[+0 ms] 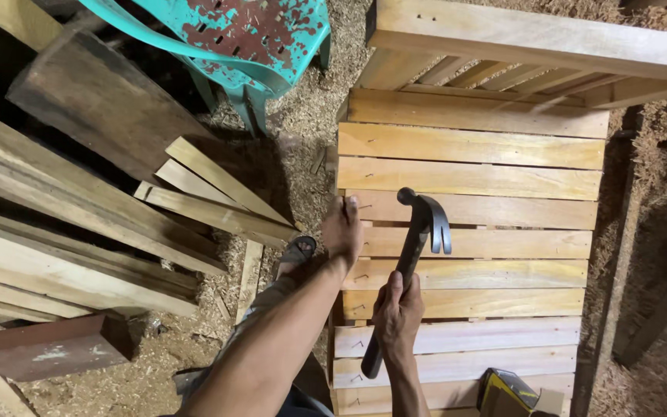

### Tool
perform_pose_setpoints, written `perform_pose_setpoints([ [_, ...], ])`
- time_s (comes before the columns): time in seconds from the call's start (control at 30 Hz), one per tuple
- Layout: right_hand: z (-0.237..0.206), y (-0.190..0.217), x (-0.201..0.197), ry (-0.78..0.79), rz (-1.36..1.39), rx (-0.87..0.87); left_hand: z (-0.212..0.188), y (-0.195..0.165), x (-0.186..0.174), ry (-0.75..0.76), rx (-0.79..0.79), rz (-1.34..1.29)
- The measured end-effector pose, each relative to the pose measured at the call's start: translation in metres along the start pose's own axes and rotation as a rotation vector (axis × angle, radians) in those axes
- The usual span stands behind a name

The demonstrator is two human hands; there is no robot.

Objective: The person hammers nails into a wooden slatted surface using a claw hammer. They repeatedly pick up nails and drive them into the wood, moving along the length of the surface.

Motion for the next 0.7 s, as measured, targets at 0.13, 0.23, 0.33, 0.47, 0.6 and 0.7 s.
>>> perform_pose_setpoints([
  [0.13, -0.001, 0.001, -0.001, 0.014, -0.064, -0.028, 0.004, 0.008, 0.010, 0.088, -0.109, 0.055],
  [0.23, 0.003, 0.003, -0.001, 0.015, -0.060, -0.001, 0.003, 0.009, 0.009, 0.088, -0.121, 0.033],
  [0.33, 0.007, 0.007, 0.000, 0.019, -0.086, -0.026, 0.000, 0.005, 0.007, 0.075, -0.079, 0.035],
  [0.47, 0.007, 0.016, 0.000, 0.025, -0.134, -0.045, 0.001, 0.000, 0.006, 0.037, -0.018, 0.052],
  [0.6, 0.005, 0.026, -0.001, 0.025, -0.117, -0.069, 0.001, 0.006, 0.009, 0.088, -0.149, 0.078],
  [0.7, 0.002, 0.029, -0.004, 0.018, -0.089, -0.079, 0.000, 0.005, 0.008, 0.042, -0.098, 0.096],
])
Point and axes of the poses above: each hand's wrist, its own z-axis towards the middle knuckle, its own x-axis out of the palm, y = z × x, the point moved 5 cm from there along z, towards the middle knuckle, and after that the axes turned 2 degrees about -x, right-handed, at the moved point
